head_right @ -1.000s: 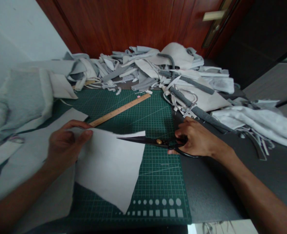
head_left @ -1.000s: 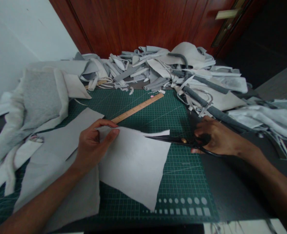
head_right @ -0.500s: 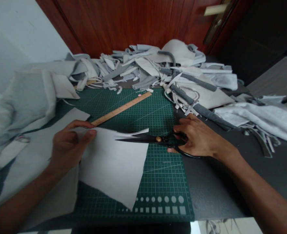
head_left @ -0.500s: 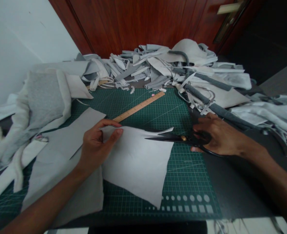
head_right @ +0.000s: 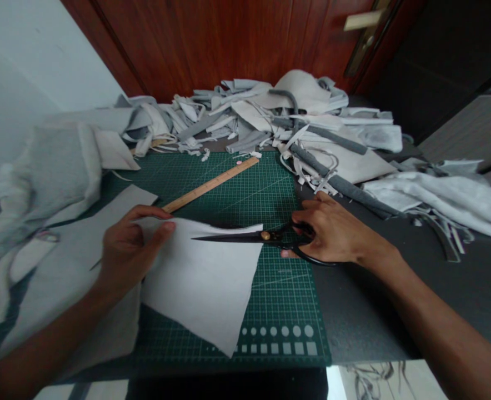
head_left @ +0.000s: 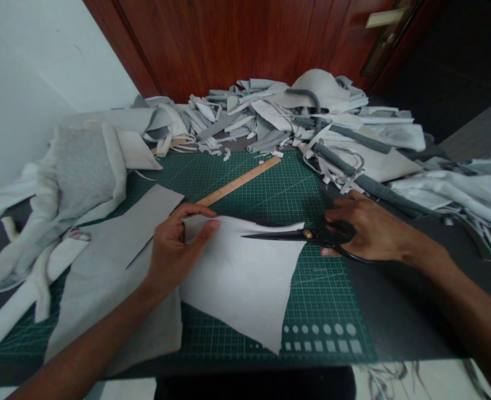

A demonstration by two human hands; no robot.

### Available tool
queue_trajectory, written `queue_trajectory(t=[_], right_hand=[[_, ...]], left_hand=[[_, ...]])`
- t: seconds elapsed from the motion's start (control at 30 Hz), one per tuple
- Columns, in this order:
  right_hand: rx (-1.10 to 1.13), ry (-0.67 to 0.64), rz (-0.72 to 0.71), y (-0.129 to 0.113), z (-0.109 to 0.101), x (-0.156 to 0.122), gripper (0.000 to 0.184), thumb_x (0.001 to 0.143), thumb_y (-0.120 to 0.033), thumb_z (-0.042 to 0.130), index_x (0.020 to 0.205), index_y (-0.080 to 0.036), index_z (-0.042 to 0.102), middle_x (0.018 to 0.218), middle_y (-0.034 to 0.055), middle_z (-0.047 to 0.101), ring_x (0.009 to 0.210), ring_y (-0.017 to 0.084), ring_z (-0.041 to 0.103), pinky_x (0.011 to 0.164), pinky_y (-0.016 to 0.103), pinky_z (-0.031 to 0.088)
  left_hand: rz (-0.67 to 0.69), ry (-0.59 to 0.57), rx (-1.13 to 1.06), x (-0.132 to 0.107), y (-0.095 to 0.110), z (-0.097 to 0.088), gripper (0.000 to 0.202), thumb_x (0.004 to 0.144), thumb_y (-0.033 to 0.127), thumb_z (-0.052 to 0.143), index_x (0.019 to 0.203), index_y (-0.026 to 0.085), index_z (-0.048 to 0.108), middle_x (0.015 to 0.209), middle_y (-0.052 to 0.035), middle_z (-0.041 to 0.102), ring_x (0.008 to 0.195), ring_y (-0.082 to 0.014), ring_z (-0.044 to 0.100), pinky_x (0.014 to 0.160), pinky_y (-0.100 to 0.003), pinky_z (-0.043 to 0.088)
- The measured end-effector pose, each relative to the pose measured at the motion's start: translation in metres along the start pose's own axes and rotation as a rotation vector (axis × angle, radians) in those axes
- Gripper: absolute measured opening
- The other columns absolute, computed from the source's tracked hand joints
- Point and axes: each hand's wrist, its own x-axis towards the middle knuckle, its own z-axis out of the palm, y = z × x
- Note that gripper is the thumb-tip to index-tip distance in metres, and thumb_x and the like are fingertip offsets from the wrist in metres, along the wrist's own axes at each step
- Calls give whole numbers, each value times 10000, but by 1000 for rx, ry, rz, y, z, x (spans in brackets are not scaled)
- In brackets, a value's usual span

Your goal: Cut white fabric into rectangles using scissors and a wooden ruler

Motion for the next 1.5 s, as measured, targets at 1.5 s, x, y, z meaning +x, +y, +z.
queue_trajectory(t=[1.5], right_hand=[[44,24,-27,3,6,0,564,860,-752,711,707,-219,609,709,49,641,693,223,531,786,404,343]], left_hand=[[-43,-51,39,-7,-1,2,136,875,340,751,944,243,683,964,-22,734,761,-183,666,596,-280,505]])
